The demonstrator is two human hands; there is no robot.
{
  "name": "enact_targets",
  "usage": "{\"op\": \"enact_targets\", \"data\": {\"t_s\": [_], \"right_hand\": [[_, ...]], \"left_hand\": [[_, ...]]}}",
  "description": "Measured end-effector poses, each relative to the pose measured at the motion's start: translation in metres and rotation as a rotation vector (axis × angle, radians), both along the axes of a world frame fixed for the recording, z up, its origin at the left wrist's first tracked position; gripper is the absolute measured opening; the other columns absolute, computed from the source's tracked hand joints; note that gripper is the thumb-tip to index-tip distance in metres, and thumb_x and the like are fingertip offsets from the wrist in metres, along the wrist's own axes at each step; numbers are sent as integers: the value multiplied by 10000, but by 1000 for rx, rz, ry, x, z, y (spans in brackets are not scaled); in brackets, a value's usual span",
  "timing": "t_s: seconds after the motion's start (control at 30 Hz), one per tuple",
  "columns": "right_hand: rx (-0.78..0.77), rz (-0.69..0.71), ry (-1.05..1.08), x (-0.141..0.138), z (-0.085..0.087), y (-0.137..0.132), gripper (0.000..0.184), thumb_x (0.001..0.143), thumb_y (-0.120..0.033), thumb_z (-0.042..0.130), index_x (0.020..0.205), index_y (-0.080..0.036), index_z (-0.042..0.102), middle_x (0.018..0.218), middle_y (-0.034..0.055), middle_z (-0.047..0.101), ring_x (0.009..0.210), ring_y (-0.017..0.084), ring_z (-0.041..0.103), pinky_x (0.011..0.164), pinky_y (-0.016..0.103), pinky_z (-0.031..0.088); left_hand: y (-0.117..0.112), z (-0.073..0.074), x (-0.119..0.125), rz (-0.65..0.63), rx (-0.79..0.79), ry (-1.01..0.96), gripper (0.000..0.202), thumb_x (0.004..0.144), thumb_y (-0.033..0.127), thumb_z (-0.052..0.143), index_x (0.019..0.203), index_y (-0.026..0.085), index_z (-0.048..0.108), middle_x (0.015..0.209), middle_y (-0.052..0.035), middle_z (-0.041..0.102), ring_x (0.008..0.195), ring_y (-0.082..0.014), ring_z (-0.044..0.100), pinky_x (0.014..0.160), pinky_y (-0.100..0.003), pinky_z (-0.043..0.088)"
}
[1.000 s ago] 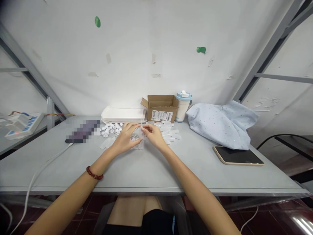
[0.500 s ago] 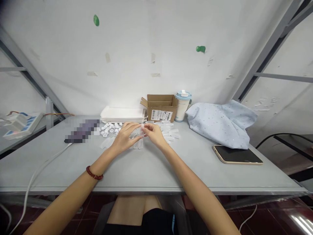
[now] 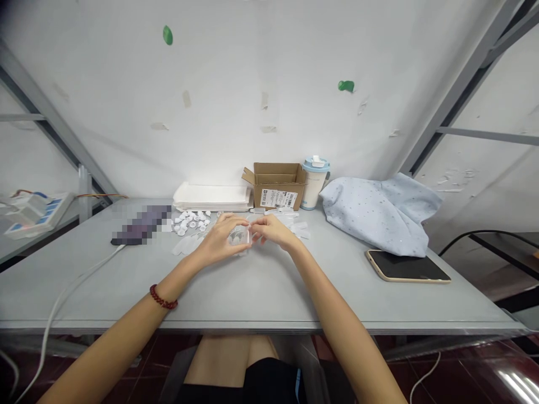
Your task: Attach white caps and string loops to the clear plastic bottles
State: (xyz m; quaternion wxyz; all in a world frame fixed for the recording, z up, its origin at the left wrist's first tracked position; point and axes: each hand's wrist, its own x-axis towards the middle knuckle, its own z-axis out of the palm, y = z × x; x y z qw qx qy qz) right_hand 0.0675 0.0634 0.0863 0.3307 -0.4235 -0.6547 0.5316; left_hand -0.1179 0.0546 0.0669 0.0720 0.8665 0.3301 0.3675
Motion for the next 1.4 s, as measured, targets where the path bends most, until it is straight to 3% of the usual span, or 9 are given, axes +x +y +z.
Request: {"op": "enact_targets", "data": {"t_s": [0.2,0.43,0.9,1.4], "right_hand": [[-37,74,-219,8,1,-1,132,706,-187,549,619,-134,632,610,28,637,512,133,631,422,197,361],[-87,111,-355,8,0,0,142,737,-194,533,646,-123,616,636,25,655,473,109,611,373,182,330],[-89,50,-368,-1,0,-3,128,756,-120,525,677,-115,625,483,3,611,458,105,587,391,176,369],[-89,50,-324,1,-3,-1,111,737,-107,547,723,-100,656,571,21,637,501,110,603,422,186,420]], "left_hand": [[0,-5,3,-37,-86,113,407,685,304,726,1048,175,593,1034,-69,640,1056,-277,453,871,-416,432],[-7,-2,6,-52,-189,236,345,746,378,657,1037,197,614,959,-62,629,1015,-256,463,839,-377,417],[-7,-2,3,-49,-220,265,318,759,348,610,1032,186,597,977,-74,597,1048,-259,453,865,-373,404],[-6,-1,1,-51,-242,285,328,750,308,603,1052,185,571,1038,-83,588,1097,-272,428,901,-401,402]]}}
